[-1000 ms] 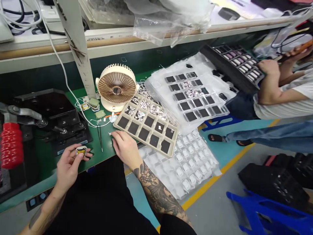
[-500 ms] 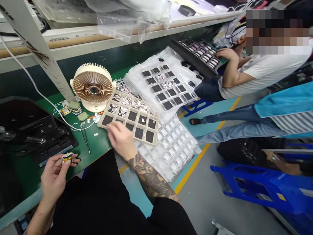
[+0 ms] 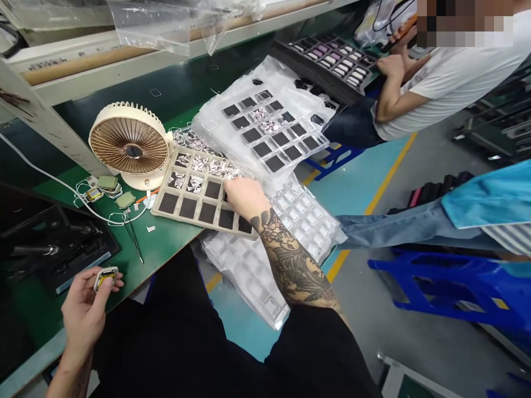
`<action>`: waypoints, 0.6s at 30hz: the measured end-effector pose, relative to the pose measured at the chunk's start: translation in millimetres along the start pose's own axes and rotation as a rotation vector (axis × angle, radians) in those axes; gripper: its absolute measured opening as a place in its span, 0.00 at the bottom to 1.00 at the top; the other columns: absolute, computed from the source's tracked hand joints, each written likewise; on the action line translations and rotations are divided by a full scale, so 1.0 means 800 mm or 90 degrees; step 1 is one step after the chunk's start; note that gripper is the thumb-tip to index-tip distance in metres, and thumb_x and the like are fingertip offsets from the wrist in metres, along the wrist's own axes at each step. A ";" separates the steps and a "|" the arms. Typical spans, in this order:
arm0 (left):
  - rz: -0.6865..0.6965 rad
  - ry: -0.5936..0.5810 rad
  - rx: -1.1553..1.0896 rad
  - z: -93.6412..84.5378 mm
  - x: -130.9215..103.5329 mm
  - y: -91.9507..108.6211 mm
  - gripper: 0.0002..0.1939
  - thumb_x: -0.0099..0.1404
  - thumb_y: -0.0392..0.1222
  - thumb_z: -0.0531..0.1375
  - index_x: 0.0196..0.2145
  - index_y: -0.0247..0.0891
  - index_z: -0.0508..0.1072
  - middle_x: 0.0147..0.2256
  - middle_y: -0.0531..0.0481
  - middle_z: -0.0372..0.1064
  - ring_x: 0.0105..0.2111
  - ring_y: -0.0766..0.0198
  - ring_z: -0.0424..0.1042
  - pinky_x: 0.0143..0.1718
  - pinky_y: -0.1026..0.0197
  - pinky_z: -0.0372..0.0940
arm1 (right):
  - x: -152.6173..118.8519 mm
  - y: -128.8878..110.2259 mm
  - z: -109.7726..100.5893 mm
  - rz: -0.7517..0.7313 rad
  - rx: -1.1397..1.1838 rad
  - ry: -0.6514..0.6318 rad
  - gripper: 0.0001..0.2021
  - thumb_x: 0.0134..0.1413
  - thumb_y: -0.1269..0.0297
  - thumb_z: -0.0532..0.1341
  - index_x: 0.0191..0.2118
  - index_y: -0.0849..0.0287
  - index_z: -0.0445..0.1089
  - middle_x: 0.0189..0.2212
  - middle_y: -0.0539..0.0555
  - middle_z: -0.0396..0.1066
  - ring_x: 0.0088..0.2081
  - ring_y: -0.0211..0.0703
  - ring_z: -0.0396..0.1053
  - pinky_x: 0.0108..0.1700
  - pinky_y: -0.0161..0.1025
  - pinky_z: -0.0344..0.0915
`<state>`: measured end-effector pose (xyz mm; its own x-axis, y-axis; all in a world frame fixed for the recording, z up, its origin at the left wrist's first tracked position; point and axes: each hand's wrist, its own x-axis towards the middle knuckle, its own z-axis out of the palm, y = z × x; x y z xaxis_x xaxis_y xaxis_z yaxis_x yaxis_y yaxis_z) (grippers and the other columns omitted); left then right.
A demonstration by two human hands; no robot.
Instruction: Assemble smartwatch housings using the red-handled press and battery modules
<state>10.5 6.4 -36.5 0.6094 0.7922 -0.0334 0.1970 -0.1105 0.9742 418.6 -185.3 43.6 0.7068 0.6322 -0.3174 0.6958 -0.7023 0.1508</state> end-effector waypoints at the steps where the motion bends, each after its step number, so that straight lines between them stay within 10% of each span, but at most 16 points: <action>1: 0.002 -0.001 0.000 0.001 0.001 0.000 0.14 0.75 0.47 0.72 0.52 0.39 0.77 0.41 0.46 0.86 0.35 0.58 0.85 0.36 0.60 0.81 | 0.001 0.001 -0.001 0.001 0.002 -0.003 0.17 0.73 0.71 0.54 0.55 0.61 0.79 0.49 0.67 0.82 0.49 0.57 0.81 0.48 0.44 0.67; 18: 0.043 -0.007 0.066 0.016 0.007 0.022 0.10 0.80 0.47 0.67 0.52 0.45 0.86 0.48 0.45 0.83 0.43 0.59 0.80 0.39 0.61 0.75 | 0.013 0.021 0.043 0.056 0.030 0.142 0.13 0.64 0.57 0.58 0.40 0.54 0.79 0.36 0.61 0.83 0.39 0.59 0.79 0.40 0.50 0.63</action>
<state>27.2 0.8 -22.4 0.6319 0.7745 0.0294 0.2324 -0.2256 0.9461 433.2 -201.8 10.7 0.7790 0.6205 -0.0896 0.6269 -0.7693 0.1229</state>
